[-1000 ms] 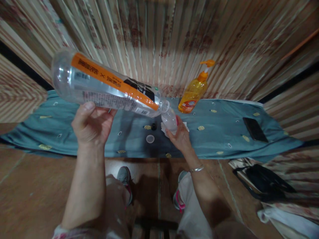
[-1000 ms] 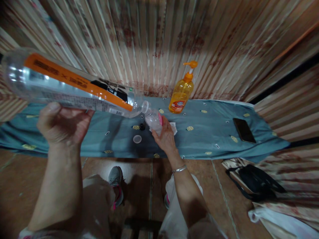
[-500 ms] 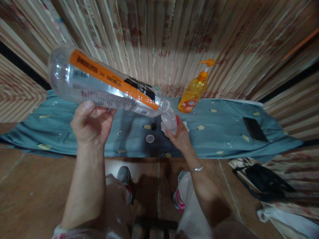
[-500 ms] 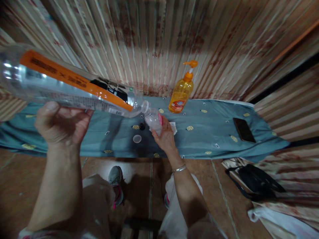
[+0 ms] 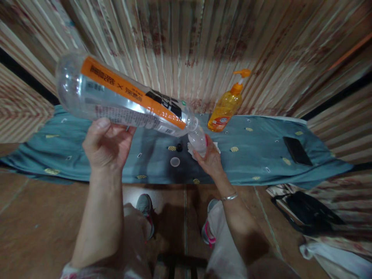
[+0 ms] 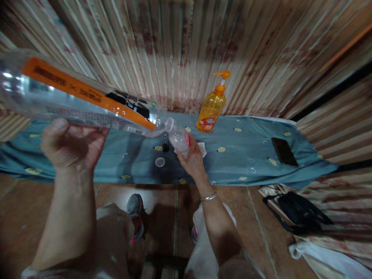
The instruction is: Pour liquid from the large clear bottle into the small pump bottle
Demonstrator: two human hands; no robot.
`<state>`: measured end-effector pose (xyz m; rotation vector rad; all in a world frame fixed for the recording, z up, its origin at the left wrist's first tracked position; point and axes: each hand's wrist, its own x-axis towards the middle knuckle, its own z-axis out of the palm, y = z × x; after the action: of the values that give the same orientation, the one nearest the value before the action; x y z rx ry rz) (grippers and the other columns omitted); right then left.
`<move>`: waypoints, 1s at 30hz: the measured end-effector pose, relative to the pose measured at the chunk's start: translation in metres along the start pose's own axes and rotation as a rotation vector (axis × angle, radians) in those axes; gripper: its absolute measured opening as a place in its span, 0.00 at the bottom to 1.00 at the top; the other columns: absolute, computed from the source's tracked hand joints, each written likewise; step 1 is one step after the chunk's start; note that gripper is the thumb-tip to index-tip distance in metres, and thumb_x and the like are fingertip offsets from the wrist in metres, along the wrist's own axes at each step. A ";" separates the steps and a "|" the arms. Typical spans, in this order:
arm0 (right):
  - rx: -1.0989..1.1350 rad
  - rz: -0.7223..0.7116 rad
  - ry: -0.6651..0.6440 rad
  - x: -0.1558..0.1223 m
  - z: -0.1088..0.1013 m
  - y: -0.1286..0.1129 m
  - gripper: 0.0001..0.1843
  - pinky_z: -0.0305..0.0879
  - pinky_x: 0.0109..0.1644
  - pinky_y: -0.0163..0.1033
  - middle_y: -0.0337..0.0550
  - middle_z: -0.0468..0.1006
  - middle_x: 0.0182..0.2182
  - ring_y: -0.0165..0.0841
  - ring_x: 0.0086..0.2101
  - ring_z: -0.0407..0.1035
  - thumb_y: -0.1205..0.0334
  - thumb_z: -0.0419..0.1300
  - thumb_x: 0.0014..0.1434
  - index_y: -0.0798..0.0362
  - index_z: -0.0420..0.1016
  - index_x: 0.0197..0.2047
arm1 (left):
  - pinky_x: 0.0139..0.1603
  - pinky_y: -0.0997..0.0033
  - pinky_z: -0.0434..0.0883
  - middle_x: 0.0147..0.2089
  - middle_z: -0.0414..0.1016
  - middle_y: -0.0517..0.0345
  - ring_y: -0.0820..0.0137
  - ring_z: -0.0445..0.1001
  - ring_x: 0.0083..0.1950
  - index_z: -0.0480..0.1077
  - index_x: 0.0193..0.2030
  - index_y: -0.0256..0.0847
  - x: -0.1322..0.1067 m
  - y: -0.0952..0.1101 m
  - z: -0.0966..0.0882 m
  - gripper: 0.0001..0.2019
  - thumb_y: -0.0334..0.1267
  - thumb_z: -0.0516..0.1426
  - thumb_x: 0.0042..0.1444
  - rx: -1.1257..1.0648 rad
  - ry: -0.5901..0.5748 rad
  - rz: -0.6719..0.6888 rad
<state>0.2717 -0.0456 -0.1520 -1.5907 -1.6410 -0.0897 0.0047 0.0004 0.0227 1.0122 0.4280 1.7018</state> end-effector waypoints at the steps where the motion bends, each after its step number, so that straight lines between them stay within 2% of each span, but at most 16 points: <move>1: 0.002 -0.004 0.000 0.000 0.000 0.000 0.45 0.72 0.64 0.63 0.68 0.74 0.64 0.54 0.62 0.71 0.38 0.56 0.68 0.60 0.52 0.75 | 0.38 0.71 0.75 0.36 0.82 0.61 0.68 0.78 0.37 0.79 0.46 0.46 0.000 0.000 0.000 0.23 0.37 0.71 0.39 -0.007 -0.001 0.000; 4: 0.005 -0.007 -0.010 -0.001 0.000 0.002 0.45 0.71 0.65 0.63 0.68 0.73 0.65 0.54 0.63 0.71 0.39 0.57 0.68 0.60 0.51 0.75 | 0.38 0.72 0.75 0.33 0.81 0.62 0.69 0.79 0.37 0.79 0.43 0.45 0.000 -0.001 -0.002 0.21 0.37 0.72 0.39 -0.024 -0.002 -0.007; 8: -0.001 -0.009 -0.009 -0.001 0.000 0.003 0.44 0.72 0.65 0.63 0.68 0.73 0.65 0.55 0.63 0.71 0.39 0.57 0.68 0.61 0.52 0.75 | 0.43 0.70 0.78 0.29 0.79 0.64 0.71 0.79 0.35 0.78 0.36 0.45 0.001 -0.002 -0.005 0.16 0.38 0.74 0.38 -0.036 -0.002 -0.007; 15: -0.006 -0.012 -0.001 0.000 0.000 0.001 0.44 0.71 0.65 0.63 0.68 0.73 0.65 0.54 0.63 0.71 0.39 0.57 0.68 0.61 0.52 0.74 | 0.43 0.70 0.79 0.26 0.76 0.65 0.70 0.79 0.36 0.75 0.30 0.45 0.001 0.000 -0.003 0.16 0.39 0.75 0.36 -0.036 0.004 -0.013; 18: -0.008 -0.009 -0.007 0.000 0.000 0.000 0.44 0.70 0.66 0.64 0.68 0.72 0.65 0.54 0.64 0.70 0.39 0.57 0.68 0.61 0.52 0.74 | 0.41 0.72 0.78 0.26 0.75 0.66 0.70 0.79 0.36 0.75 0.31 0.46 0.000 0.000 -0.002 0.16 0.39 0.75 0.36 -0.032 0.003 -0.020; 22: -0.007 -0.006 -0.009 -0.001 0.000 0.001 0.44 0.70 0.66 0.63 0.68 0.73 0.65 0.54 0.63 0.71 0.40 0.57 0.69 0.61 0.52 0.75 | 0.45 0.70 0.78 0.27 0.75 0.66 0.70 0.79 0.37 0.76 0.35 0.46 0.000 0.000 -0.001 0.17 0.39 0.74 0.38 -0.020 0.003 -0.020; 27: -0.007 -0.004 -0.018 -0.001 0.000 0.001 0.44 0.71 0.66 0.64 0.67 0.72 0.65 0.54 0.63 0.70 0.39 0.56 0.69 0.59 0.51 0.75 | 0.44 0.69 0.76 0.33 0.79 0.65 0.69 0.79 0.37 0.78 0.45 0.48 0.000 -0.001 -0.002 0.23 0.38 0.73 0.39 -0.018 -0.001 -0.015; 30: -0.003 -0.009 -0.019 -0.001 0.000 0.001 0.44 0.72 0.64 0.64 0.68 0.73 0.65 0.55 0.63 0.71 0.39 0.56 0.68 0.59 0.51 0.75 | 0.45 0.69 0.77 0.32 0.78 0.65 0.69 0.79 0.37 0.78 0.45 0.48 0.000 -0.001 -0.003 0.24 0.38 0.73 0.38 -0.026 0.016 -0.026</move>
<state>0.2728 -0.0462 -0.1527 -1.5907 -1.6632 -0.0822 0.0028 0.0012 0.0207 0.9718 0.4265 1.6893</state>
